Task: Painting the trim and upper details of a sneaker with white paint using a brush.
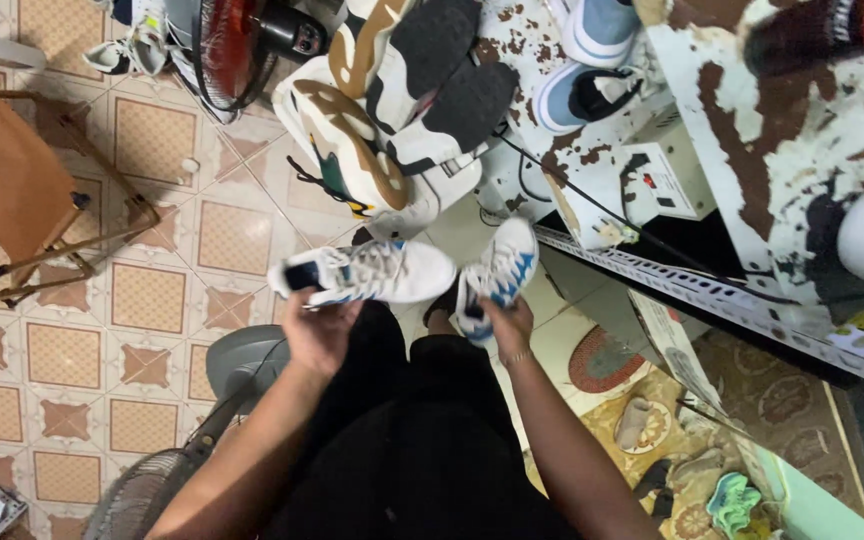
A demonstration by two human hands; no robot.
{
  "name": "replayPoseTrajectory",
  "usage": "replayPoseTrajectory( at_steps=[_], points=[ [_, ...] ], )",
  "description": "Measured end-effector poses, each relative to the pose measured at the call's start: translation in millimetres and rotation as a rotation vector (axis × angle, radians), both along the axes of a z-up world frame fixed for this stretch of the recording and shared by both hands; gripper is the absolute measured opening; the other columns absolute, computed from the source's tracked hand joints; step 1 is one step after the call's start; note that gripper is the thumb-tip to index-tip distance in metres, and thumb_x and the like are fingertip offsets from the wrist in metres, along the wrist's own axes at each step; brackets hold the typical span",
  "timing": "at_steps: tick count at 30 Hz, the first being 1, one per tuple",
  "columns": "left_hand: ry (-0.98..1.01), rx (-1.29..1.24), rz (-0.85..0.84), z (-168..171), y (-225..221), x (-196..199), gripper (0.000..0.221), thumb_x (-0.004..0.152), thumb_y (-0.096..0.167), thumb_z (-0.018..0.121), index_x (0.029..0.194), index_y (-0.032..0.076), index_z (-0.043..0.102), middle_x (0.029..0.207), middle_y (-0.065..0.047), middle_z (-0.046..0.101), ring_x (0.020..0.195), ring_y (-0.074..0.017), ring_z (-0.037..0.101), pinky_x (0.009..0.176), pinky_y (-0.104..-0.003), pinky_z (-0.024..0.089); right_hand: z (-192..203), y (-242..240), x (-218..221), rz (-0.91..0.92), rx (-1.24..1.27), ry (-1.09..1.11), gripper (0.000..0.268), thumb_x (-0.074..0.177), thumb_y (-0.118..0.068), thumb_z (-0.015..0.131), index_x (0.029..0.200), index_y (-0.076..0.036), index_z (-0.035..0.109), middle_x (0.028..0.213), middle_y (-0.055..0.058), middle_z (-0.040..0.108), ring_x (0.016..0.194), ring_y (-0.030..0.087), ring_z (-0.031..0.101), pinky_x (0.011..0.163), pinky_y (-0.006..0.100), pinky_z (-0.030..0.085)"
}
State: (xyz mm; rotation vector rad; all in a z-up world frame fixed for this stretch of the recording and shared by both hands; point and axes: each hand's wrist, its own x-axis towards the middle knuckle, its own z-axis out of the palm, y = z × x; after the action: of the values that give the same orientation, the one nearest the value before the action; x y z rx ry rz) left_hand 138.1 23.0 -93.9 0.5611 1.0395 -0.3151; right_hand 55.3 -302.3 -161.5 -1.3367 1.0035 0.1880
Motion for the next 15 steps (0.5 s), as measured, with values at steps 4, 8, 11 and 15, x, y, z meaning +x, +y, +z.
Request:
replayPoseTrajectory(
  at_steps=[4, 8, 11, 15],
  points=[
    [0.051, -0.152, 0.119, -80.8, -61.9, -31.8, 0.046, 0.083, 0.028, 0.062, 0.121, 0.004, 0.059, 0.114, -0.013, 0.069, 0.105, -0.0323, 0.068, 0.098, -0.047, 0.059, 23.8, -37.6, -63.3, 0.075, -0.058, 0.134, 0.042, 0.079, -0.012, 0.084, 0.117, -0.003, 0.069, 0.110, 0.007, 0.075, 0.093, 0.016, 0.071, 0.083, 0.032, 0.056],
    [0.107, -0.118, 0.201, -176.0, -116.6, -50.8, 0.030, 0.084, 0.026, 0.063, 0.103, 0.002, 0.064, 0.098, -0.013, 0.069, 0.087, -0.0293, 0.066, 0.085, -0.041, 0.059, 54.9, -71.7, -102.6, 0.209, -0.101, 0.144, 0.048, 0.077, -0.011, 0.086, 0.119, 0.000, 0.065, 0.108, 0.009, 0.075, 0.091, 0.017, 0.070, 0.079, 0.033, 0.057],
    [0.134, -0.137, 0.275, -203.9, -160.2, -29.6, 0.027, 0.084, 0.023, 0.062, 0.097, -0.001, 0.064, 0.094, -0.014, 0.068, 0.081, -0.0298, 0.066, 0.084, -0.042, 0.060, 64.4, -95.0, -118.7, 0.277, -0.108, 0.148, 0.051, 0.076, -0.011, 0.086, 0.120, -0.001, 0.061, 0.109, 0.009, 0.075, 0.093, 0.017, 0.072, 0.078, 0.033, 0.058],
    [0.078, -0.210, 0.427, -231.2, -200.8, -9.3, 0.029, 0.080, 0.007, 0.056, 0.106, -0.007, 0.060, 0.104, -0.018, 0.070, 0.093, -0.0329, 0.071, 0.095, -0.042, 0.062, 68.5, -114.0, -135.7, 0.296, -0.065, 0.105, 0.054, 0.075, -0.012, 0.085, 0.121, -0.002, 0.058, 0.110, 0.008, 0.073, 0.094, 0.017, 0.073, 0.079, 0.032, 0.059]
  ],
)
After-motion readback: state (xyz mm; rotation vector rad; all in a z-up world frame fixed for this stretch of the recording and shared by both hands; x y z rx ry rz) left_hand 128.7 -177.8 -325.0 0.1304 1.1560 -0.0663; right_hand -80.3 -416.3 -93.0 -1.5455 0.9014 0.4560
